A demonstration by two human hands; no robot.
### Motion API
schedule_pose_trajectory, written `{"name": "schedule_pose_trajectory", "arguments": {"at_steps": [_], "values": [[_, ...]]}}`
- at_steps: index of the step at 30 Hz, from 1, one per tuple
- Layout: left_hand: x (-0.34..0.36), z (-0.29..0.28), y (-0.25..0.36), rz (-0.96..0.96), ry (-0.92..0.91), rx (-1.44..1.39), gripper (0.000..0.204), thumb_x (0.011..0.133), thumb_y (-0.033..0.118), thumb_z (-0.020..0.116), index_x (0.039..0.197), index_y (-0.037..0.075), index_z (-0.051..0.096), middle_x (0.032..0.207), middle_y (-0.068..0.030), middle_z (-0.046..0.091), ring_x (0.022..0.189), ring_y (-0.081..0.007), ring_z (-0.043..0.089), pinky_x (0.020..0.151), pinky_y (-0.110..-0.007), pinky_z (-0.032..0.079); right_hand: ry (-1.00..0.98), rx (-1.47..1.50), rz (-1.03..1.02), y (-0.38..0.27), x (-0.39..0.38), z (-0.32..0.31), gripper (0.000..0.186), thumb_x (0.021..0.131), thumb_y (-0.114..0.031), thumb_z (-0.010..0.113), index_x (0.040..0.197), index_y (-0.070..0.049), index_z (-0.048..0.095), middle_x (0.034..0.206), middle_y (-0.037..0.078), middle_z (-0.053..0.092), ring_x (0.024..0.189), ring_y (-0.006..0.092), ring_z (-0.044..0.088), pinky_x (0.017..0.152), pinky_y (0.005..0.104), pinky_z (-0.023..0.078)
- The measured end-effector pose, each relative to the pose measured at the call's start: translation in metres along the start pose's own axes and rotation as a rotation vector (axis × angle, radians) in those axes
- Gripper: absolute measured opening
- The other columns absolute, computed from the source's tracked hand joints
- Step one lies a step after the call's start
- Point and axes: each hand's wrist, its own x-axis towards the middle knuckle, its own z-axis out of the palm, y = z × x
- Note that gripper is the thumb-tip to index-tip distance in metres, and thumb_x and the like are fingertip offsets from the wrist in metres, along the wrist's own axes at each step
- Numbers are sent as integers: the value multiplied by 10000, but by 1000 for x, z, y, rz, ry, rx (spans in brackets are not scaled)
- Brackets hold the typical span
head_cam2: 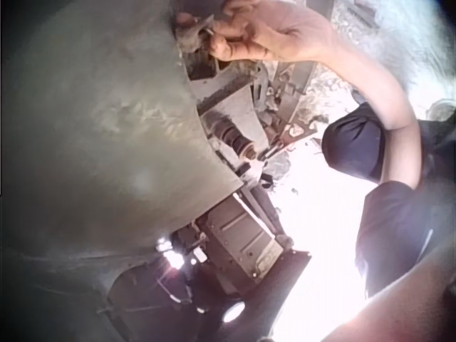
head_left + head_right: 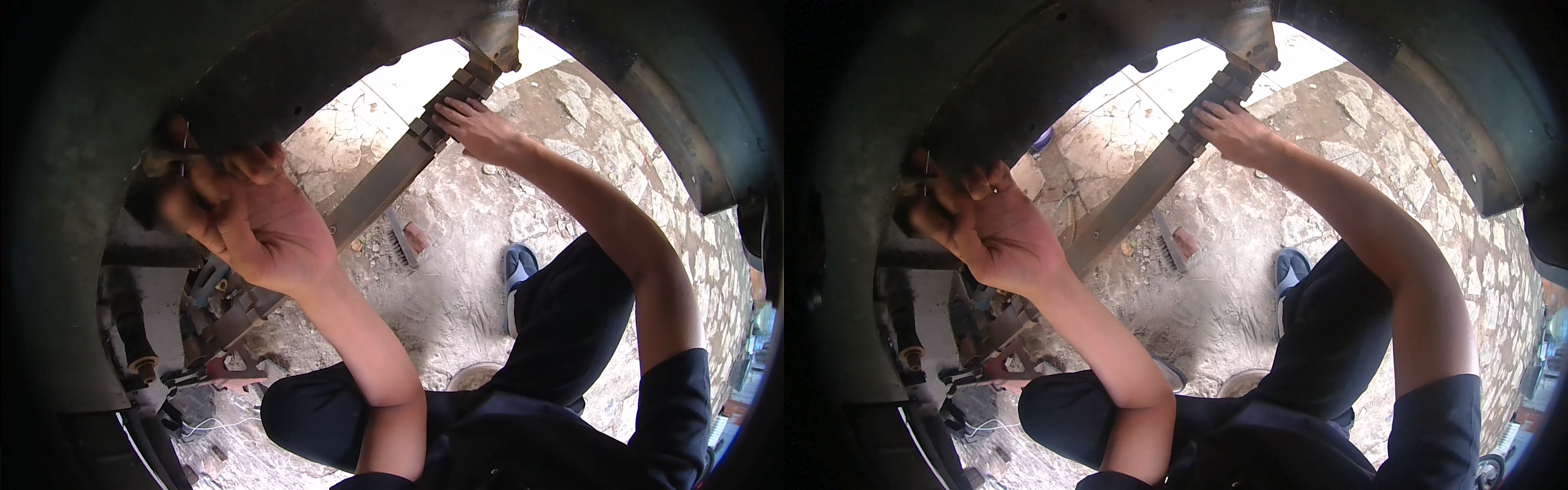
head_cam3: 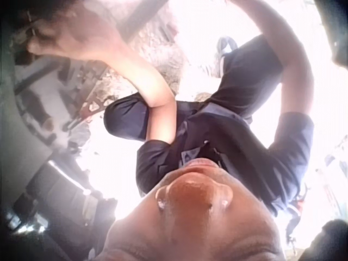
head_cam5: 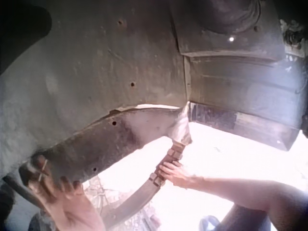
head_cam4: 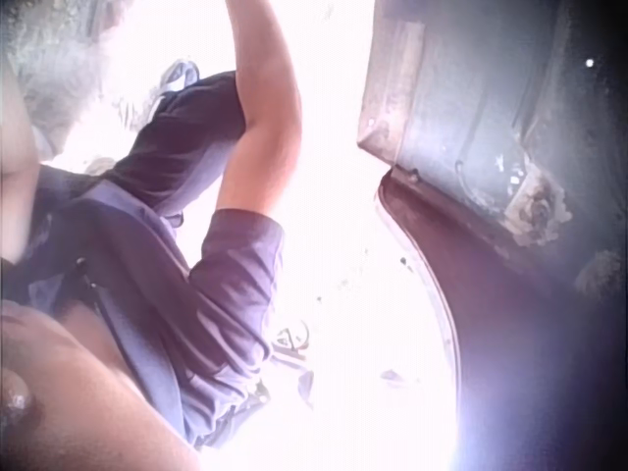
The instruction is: The person sits under a vehicle and uses a metal bar to scrape a section of the undercarriage, then uses a small metal tool to work on a bolt or fastener in the same area.
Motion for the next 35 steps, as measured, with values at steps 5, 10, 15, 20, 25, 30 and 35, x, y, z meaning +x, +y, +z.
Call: {"name": "schedule_pose_trajectory", "arguments": {"at_steps": [5, 10, 15, 20, 25, 30, 35], "values": [[-2, 1, -5, 43, 39, 48, 508, 918, 17, 430, 1366, 255, 449, 1467, -95, 413, 916, -189, 525, 944, -391, 424, 38, -47, -8, 1, 1, -6, 867, 780, -240, 768, 1489, -100, 288, 1564, 59, 258, 1447, 240, 227, 1182, 453, 241], [-1, 3, -3, 22, 18, 86, 589, 904, 30, 443, 1436, 252, 319, 1406, -110, 454, 879, -188, 507, 926, -387, 431, -95, 104, 1, -13, 0, -15, 889, 767, -249, 778, 1489, -97, 281, 1566, 87, 243, 1447, 262, 223, 1179, 452, 246], [0, 3, 1, 10, 10, 53, 612, 891, 57, 470, 1453, 210, 279, 1372, -135, 471, 829, -181, 505, 911, -381, 446, -77, 13, 65, -17, 0, -13, 809, 805, -202, 719, 1481, -77, 292, 1560, 104, 254, 1448, 263, 220, 1173, 457, 253], [3, -2, 4, -11, -32, 89, 614, 891, 88, 490, 1456, 184, 270, 1359, -143, 480, 781, -171, 497, 910, -371, 452, -46, -9, 53, 3, 2, -13, 790, 824, -174, 685, 1488, -71, 268, 1563, 119, 241, 1446, 282, 223, 1177, 455, 246], [2, 0, 7, -14, -18, 98, 595, 919, 112, 481, 1467, 184, 260, 1365, -137, 472, 766, -164, 483, 897, -357, 449, -203, 49, 27, -26, 5, -24, 862, 821, -196, 716, 1511, -92, 210, 1576, 83, 225, 1457, 251, 203, 1183, 449, 245], [1, 4, 4, -11, -25, 78, 587, 932, 126, 480, 1472, 188, 259, 1371, -132, 467, 762, -160, 477, 866, -342, 440, -5, -94, 89, 0, 5, 6, 895, 799, -252, 748, 1504, -72, 226, 1577, 112, 210, 1458, 274, 190, 1187, 450, 233], [2, -8, 8, -35, -70, 75, 621, 947, 183, 513, 1496, 209, 225, 1399, -116, 451, 764, -164, 481, 906, -349, 440, -178, 31, -19, -9, 14, -10, 915, 830, -362, 714, 1528, -121, 174, 1596, 133, 130, 1471, 298, 140, 1199, 435, 180]]}}
